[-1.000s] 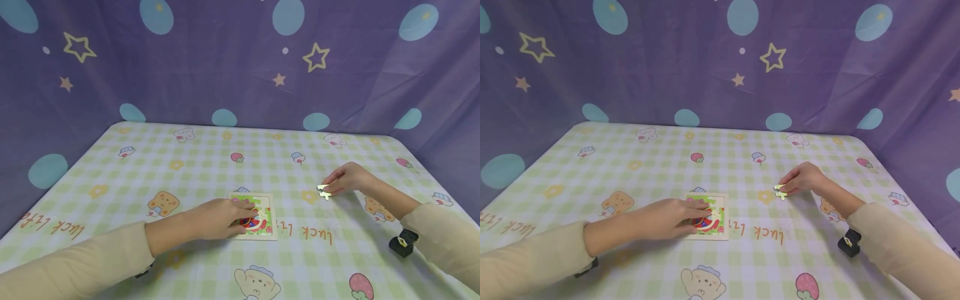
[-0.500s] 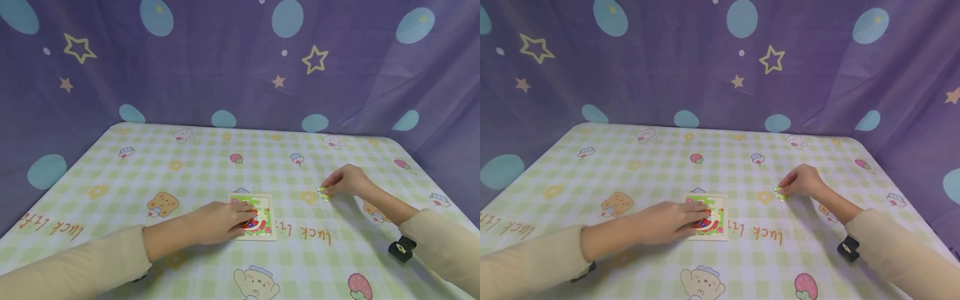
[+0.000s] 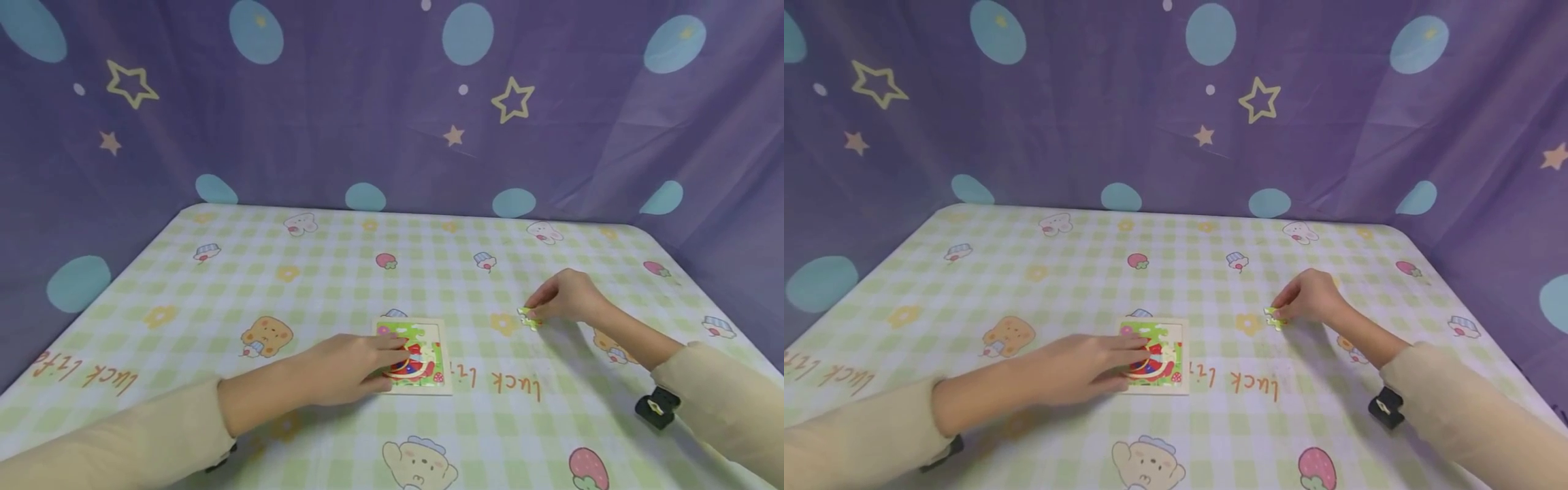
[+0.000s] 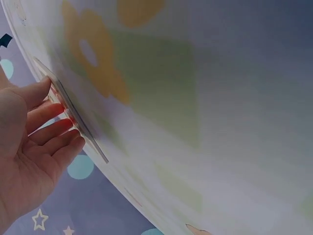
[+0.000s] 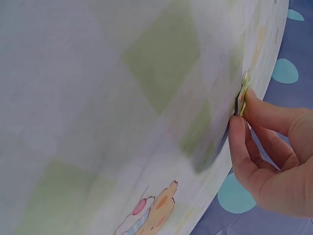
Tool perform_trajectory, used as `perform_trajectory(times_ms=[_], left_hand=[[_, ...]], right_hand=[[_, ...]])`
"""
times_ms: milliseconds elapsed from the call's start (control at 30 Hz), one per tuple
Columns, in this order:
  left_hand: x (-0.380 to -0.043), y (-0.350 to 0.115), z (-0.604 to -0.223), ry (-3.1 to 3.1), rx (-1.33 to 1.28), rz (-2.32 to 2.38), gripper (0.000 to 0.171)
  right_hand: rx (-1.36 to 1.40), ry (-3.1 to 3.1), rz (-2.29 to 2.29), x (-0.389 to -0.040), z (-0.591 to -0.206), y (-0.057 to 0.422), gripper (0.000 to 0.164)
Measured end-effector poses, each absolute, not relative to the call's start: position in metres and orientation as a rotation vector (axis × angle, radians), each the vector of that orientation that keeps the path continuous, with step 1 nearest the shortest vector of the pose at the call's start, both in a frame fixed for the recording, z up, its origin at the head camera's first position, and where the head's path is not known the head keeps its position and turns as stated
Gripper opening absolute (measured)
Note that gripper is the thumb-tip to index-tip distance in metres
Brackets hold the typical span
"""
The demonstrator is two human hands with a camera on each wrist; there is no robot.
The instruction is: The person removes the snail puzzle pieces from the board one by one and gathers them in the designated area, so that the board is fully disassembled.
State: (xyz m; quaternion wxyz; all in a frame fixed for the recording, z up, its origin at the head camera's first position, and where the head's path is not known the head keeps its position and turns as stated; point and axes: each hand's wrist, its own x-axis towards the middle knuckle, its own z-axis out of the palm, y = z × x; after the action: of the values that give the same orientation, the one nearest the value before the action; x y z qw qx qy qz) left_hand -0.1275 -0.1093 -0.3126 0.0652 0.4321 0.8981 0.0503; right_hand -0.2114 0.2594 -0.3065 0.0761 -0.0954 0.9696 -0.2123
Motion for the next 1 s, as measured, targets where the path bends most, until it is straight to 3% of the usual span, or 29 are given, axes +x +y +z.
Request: perform_trajectory(times_ms=[1000], left_hand=[[-0.129,-0.115,-0.312,2.666,1.266,0.301,0.047]], right_hand=[[-0.409,2.954,-0.613,-0.211,-0.293,0.251,0.02]])
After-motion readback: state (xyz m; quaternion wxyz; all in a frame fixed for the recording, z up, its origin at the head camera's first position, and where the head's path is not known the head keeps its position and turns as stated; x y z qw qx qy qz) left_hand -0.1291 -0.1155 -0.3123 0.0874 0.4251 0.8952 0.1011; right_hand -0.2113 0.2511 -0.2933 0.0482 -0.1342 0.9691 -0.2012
